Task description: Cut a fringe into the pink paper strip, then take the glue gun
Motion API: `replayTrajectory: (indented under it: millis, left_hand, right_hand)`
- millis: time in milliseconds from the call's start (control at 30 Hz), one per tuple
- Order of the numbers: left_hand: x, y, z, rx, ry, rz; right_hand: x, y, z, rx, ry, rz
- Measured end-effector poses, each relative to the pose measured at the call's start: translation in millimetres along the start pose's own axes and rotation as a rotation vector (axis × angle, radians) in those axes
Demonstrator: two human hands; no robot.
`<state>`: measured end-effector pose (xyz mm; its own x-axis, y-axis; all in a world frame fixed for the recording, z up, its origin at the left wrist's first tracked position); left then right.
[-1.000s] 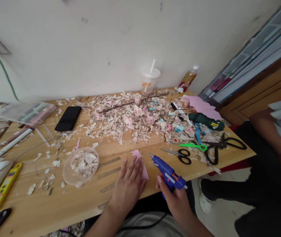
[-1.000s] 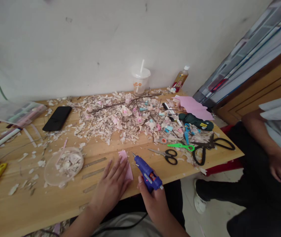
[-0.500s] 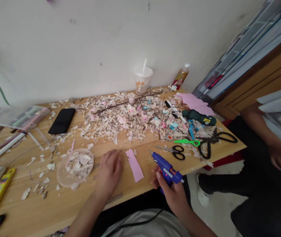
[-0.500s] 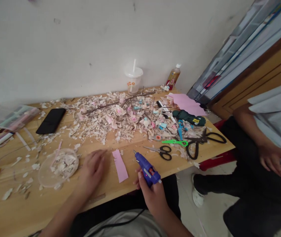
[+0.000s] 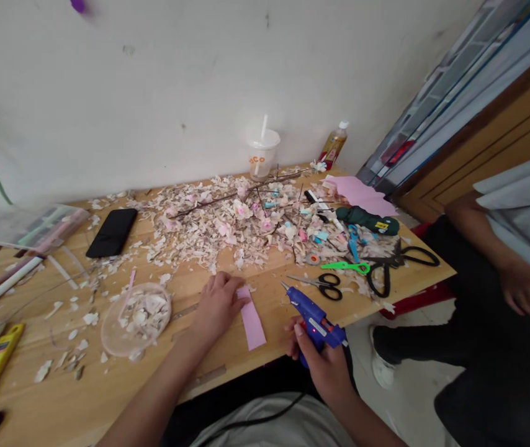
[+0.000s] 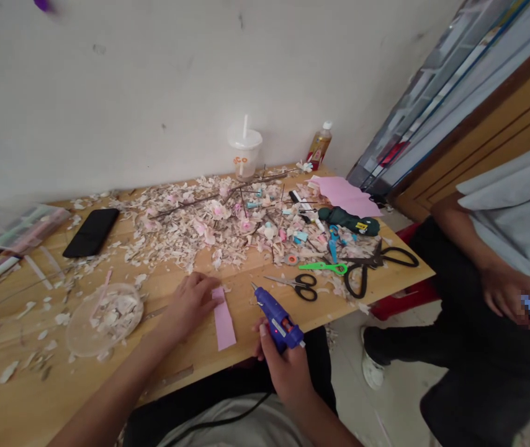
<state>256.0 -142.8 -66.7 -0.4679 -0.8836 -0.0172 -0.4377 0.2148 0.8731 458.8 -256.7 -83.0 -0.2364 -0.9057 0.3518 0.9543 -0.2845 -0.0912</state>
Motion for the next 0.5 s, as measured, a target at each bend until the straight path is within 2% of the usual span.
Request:
replayTrajectory:
  millis: [300,400,500]
  left_hand:
    - [-9.3,-1.9,1.0,0.121,-0.101,0.082]
    - [-3.0,12.2,-6.0,0.209,-0.165,0.099]
    - [17.8,34.2,-16.4,0.329,-0.246,0.141]
  right_hand:
    - [-3.5,4.7,-0.8,0.014,0.010,0.006]
    - [-7.0,7.0,2.9,0.004,0.002,-0.008]
    - [-12.4,13.8,9.8,-0.009,-0.011,-0.016]
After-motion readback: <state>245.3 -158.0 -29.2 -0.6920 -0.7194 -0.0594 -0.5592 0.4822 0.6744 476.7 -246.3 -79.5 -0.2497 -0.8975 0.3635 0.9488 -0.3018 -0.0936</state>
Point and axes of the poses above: each hand's wrist, its own x-axis away from the middle knuckle, its own y-axis out of the back of the hand, z = x × y, the point moved 6 cm from there along -x, towards the middle knuckle, and after that the axes turned 11 degrees about -y, right-handed, at the moved point
